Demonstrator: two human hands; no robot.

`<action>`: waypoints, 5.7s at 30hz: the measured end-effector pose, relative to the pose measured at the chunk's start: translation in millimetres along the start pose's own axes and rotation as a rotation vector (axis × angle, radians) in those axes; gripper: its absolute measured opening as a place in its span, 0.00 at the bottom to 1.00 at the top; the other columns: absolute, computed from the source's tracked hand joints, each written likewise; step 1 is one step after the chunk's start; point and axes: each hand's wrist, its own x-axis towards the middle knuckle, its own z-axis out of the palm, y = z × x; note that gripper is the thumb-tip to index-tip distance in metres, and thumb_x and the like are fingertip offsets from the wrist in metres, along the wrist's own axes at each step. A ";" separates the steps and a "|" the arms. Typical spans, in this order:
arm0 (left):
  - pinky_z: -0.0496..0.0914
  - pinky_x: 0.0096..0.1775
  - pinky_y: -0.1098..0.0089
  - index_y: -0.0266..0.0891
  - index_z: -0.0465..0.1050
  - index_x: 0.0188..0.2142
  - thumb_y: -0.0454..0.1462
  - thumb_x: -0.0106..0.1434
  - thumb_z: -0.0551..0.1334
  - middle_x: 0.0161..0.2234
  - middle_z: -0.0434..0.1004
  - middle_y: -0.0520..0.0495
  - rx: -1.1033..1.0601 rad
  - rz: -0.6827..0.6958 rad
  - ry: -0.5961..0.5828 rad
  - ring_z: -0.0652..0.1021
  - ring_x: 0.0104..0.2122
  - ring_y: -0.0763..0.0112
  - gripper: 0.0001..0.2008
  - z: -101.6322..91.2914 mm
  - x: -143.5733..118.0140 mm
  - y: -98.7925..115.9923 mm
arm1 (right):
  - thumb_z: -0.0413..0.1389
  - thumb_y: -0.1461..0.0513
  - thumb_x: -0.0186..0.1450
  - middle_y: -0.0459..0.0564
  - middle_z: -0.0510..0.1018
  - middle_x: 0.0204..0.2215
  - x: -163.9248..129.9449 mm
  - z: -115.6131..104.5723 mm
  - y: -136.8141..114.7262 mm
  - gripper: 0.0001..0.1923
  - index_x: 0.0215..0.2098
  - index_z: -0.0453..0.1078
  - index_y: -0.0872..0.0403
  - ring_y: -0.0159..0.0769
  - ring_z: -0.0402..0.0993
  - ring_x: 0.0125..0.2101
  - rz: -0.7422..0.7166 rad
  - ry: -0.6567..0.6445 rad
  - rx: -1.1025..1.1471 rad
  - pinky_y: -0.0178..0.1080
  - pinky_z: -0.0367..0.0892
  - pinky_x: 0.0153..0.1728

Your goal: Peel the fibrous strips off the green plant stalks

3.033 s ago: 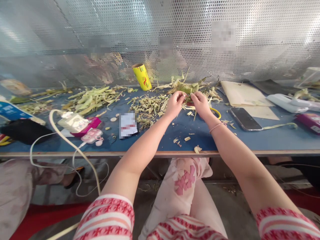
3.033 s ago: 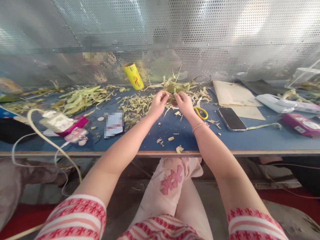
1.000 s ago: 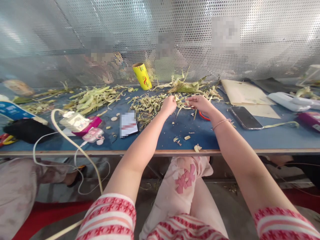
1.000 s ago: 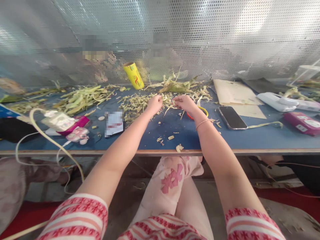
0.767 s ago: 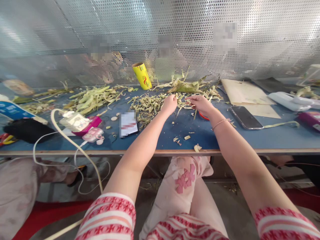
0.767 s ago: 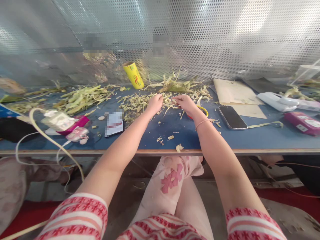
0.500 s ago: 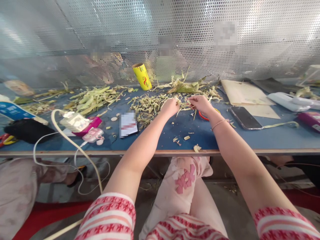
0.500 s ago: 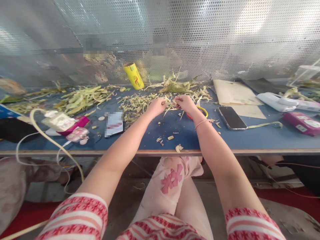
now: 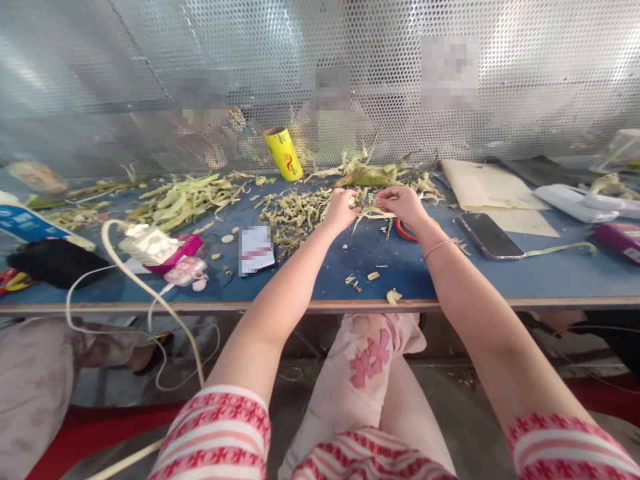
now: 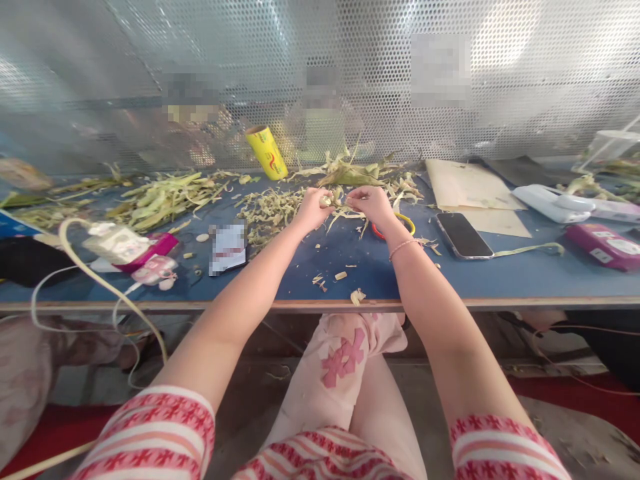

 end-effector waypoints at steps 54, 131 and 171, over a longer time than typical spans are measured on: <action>0.76 0.39 0.68 0.33 0.70 0.28 0.32 0.58 0.67 0.23 0.72 0.54 -0.893 -0.287 -0.212 0.76 0.24 0.79 0.07 -12.2 -10.7 31.2 | 0.66 0.66 0.54 0.43 0.76 0.19 -10.0 11.7 -14.2 0.06 0.23 0.73 0.56 0.25 0.73 0.21 0.106 -0.028 0.188 0.31 0.74 0.30; 0.72 0.34 0.73 0.35 0.70 0.29 0.26 0.54 0.63 0.24 0.73 0.55 -0.820 -0.101 -0.100 0.76 0.24 0.80 0.05 -7.1 -9.1 28.0 | 0.70 0.60 0.48 0.45 0.76 0.20 -12.5 5.9 -15.8 0.11 0.25 0.74 0.57 0.28 0.72 0.24 0.017 -0.067 0.130 0.37 0.73 0.34; 0.69 0.38 0.74 0.37 0.65 0.31 0.25 0.48 0.64 0.29 0.72 0.53 -0.902 -0.133 -0.014 0.74 0.32 0.78 0.12 -8.0 -11.3 32.2 | 0.70 0.57 0.48 0.46 0.78 0.22 -14.9 8.2 -17.7 0.14 0.25 0.74 0.56 0.29 0.75 0.25 0.067 -0.072 0.187 0.35 0.75 0.34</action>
